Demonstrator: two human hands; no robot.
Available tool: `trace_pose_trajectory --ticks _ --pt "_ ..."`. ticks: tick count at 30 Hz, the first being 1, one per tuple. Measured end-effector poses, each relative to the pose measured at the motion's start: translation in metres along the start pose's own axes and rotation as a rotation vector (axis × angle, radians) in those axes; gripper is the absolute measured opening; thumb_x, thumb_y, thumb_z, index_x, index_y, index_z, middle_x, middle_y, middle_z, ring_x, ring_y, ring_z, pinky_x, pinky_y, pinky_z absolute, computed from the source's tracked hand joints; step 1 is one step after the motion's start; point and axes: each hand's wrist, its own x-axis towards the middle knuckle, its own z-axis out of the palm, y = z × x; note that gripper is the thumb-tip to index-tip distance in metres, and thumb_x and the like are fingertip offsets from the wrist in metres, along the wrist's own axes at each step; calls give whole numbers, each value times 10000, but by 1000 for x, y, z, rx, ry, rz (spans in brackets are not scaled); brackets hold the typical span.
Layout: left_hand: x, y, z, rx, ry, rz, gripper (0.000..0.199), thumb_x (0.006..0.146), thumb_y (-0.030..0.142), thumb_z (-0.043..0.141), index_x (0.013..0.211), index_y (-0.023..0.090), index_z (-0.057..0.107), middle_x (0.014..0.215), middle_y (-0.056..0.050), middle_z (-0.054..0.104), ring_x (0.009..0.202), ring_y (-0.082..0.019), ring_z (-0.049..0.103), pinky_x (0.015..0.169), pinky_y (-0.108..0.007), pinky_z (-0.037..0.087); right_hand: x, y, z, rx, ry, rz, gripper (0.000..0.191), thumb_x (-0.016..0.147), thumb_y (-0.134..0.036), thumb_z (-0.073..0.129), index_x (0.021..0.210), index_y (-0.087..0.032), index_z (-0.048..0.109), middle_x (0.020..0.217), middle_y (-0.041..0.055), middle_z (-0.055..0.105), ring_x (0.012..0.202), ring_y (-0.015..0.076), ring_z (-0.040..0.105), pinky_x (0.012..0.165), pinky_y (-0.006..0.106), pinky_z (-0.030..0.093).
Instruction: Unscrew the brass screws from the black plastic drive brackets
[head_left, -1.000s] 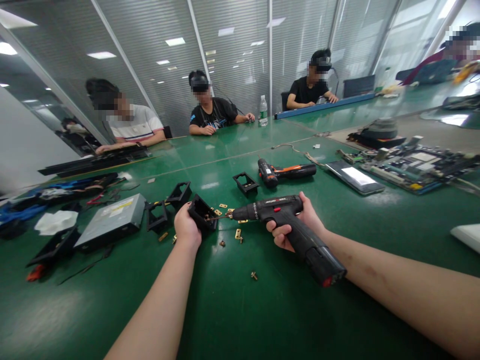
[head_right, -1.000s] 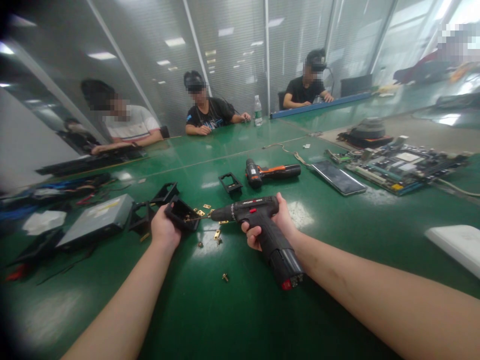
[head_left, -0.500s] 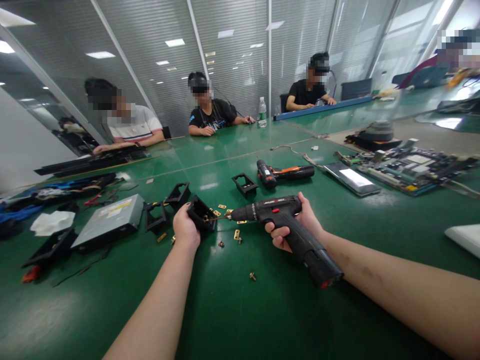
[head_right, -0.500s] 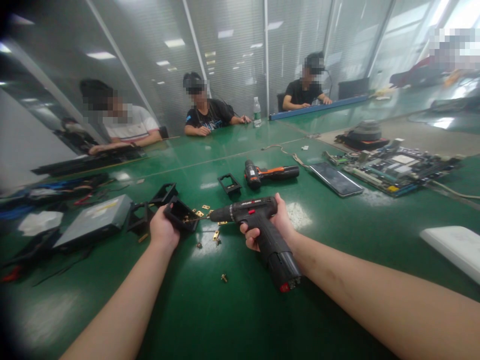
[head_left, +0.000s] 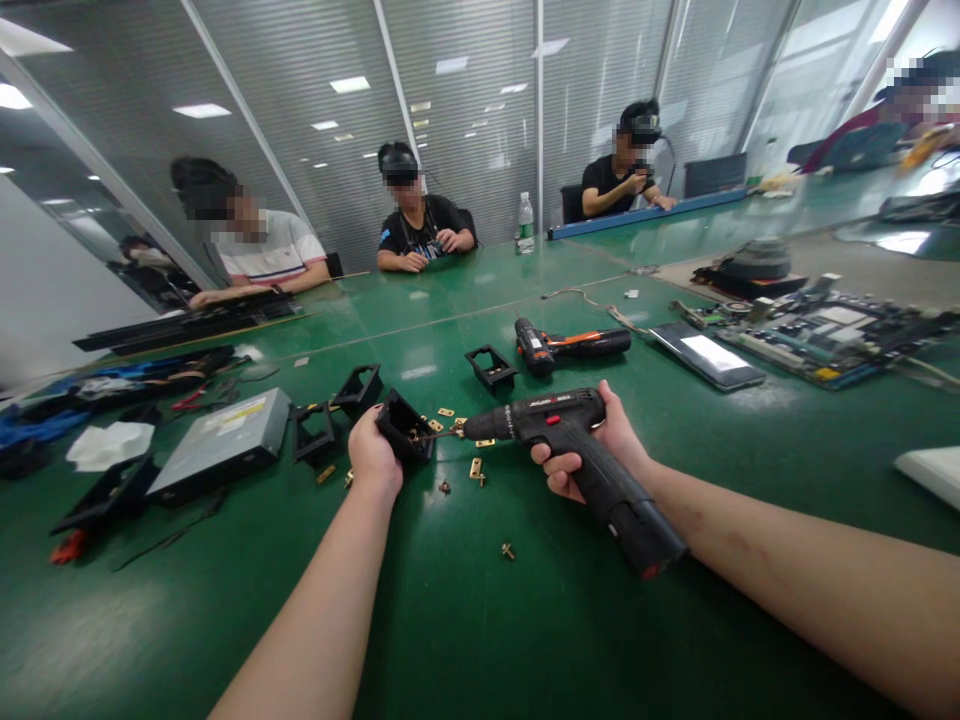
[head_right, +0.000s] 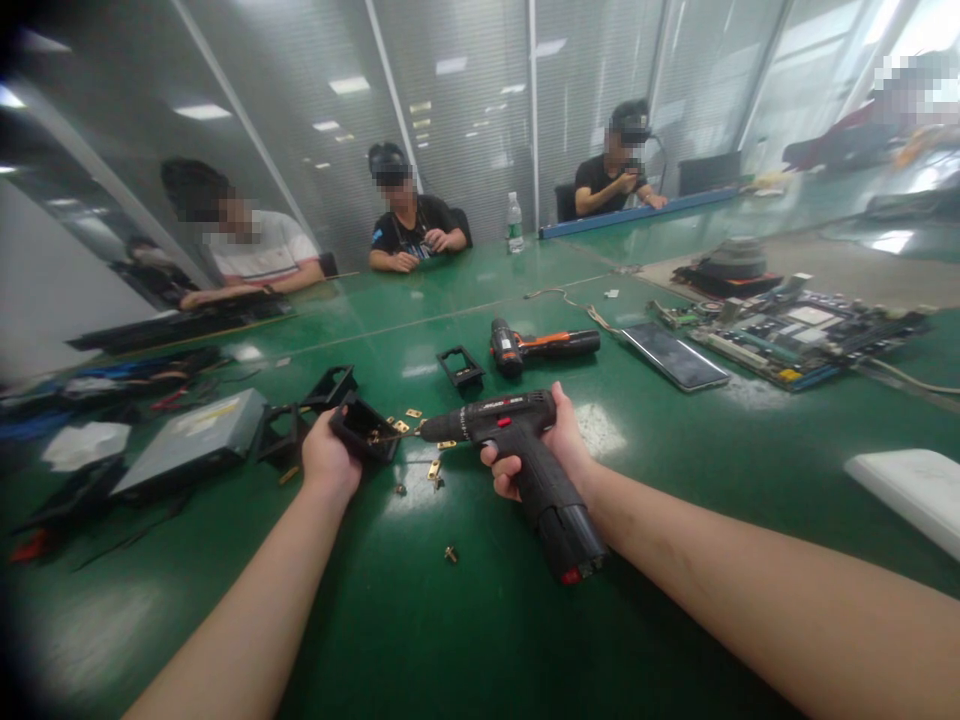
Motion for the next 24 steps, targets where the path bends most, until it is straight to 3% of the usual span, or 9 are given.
trace_pose_trajectory --ticks 8,14,18,24 --pt "-5 6 5 -53 43 -70 107 710 299 697 720 194 680 654 40 600 688 -175 615 656 -284 527 0 -2 -3 -55 -116 12 1148 728 -1074 124 1192 -127 577 903 116 617 566 129 462 604 309 522" --pt "-3 5 4 -60 44 -66 112 704 299 710 721 192 685 664 42 600 698 -170 614 675 -283 531 0 0 -4 -27 -108 17 1129 773 -1045 138 1238 -109 566 934 132 635 557 123 476 610 304 515" --pt "-2 3 2 -45 31 -40 118 705 309 711 722 196 685 663 43 603 696 -171 616 682 -285 532 -3 0 -2 -101 -102 -11 1146 772 -1042 108 1324 -150 571 1072 203 710 550 153 533 614 348 538" --pt "-1 2 1 -18 18 -29 134 724 337 694 726 204 683 672 38 606 708 -179 625 682 -286 528 -6 0 -2 -143 -187 3 1188 756 -1054 98 1423 -182 552 1231 238 725 559 185 597 601 383 565"
